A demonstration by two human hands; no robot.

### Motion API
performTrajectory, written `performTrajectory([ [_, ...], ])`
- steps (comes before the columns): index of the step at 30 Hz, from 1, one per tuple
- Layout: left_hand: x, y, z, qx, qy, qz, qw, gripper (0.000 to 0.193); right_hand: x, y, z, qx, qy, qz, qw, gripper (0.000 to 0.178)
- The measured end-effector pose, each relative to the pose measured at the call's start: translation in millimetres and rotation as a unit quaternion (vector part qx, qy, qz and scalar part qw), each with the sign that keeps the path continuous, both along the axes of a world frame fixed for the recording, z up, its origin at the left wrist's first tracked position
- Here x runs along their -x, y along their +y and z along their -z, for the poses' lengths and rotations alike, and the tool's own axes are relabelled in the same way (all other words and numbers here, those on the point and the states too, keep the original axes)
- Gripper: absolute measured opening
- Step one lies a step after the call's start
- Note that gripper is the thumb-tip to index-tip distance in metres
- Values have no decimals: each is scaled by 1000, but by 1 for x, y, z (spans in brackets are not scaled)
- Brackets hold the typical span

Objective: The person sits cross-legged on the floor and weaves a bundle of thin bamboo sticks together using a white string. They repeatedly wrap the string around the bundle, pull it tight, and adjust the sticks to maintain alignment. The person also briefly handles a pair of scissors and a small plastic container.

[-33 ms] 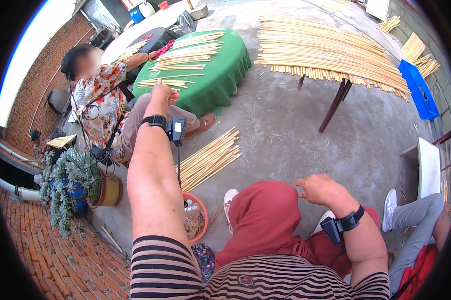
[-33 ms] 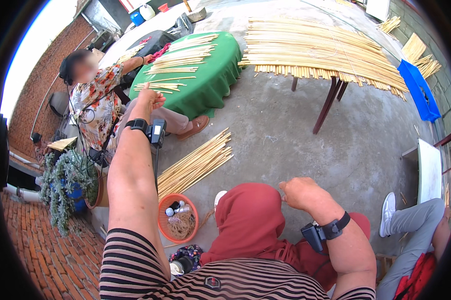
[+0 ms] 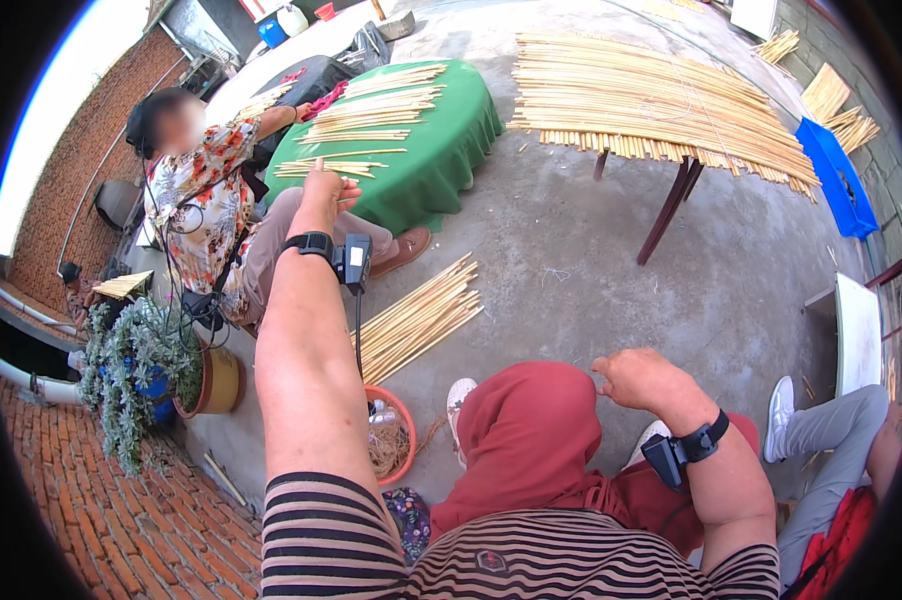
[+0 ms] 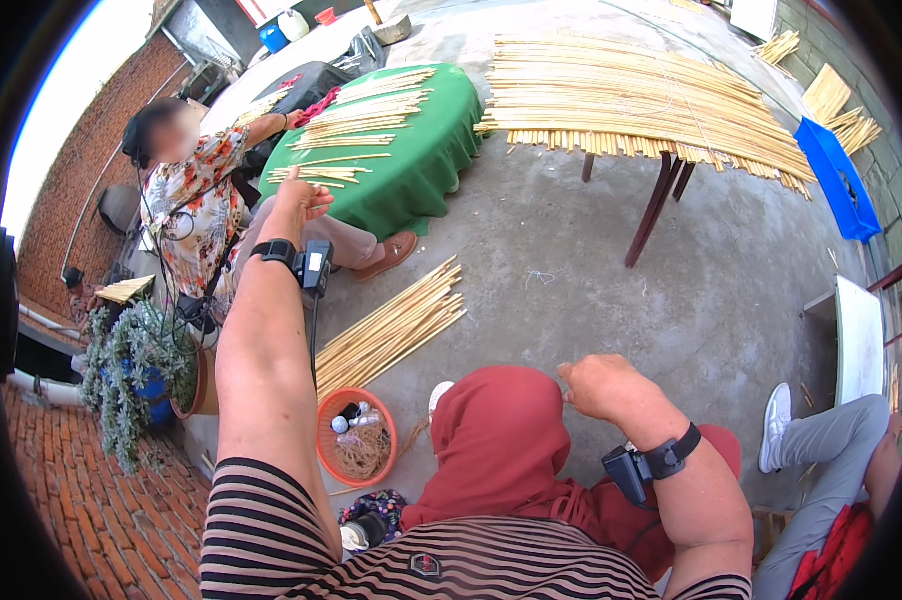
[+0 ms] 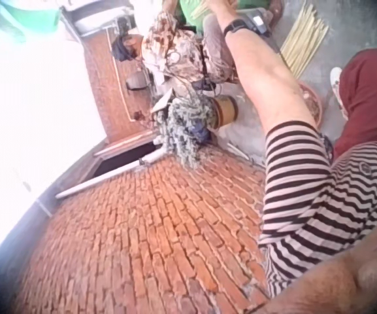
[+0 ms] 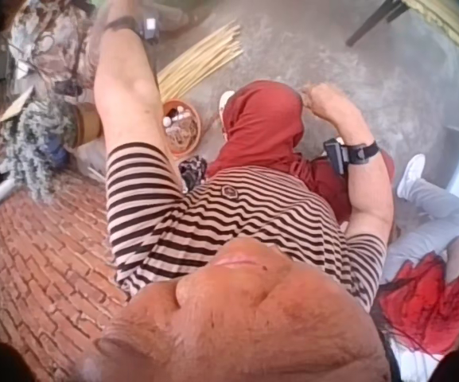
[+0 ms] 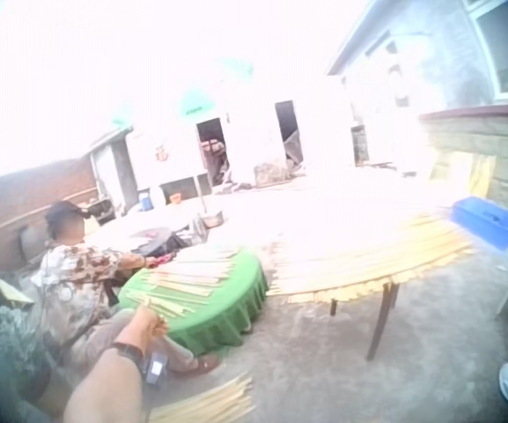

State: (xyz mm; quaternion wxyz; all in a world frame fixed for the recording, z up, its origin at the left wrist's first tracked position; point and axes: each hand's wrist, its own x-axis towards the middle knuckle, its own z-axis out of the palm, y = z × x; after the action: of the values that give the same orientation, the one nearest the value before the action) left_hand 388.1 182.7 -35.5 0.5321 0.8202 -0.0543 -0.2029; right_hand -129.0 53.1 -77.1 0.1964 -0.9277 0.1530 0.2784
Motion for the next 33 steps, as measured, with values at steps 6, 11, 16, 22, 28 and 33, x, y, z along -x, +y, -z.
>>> performTrajectory([
  [6,15,-1,16,15,-1,7,1000,86,5,0,-4,-10,-9,9,1000,32],
  [11,21,12,27,31,-2,-7,999,85,2,2,-4,-2,-29,-7,1000,24],
  [16,28,18,37,40,26,-42,998,82,-1,1,-3,-8,-15,-9,1000,23],
  [22,26,26,49,43,32,-51,997,81,0,3,0,2,-9,-23,1000,26],
  [28,30,24,53,75,33,-39,996,84,2,4,-1,5,-12,-27,1000,27],
  [33,37,22,44,81,26,-19,996,90,3,5,1,5,-18,-32,999,27],
])
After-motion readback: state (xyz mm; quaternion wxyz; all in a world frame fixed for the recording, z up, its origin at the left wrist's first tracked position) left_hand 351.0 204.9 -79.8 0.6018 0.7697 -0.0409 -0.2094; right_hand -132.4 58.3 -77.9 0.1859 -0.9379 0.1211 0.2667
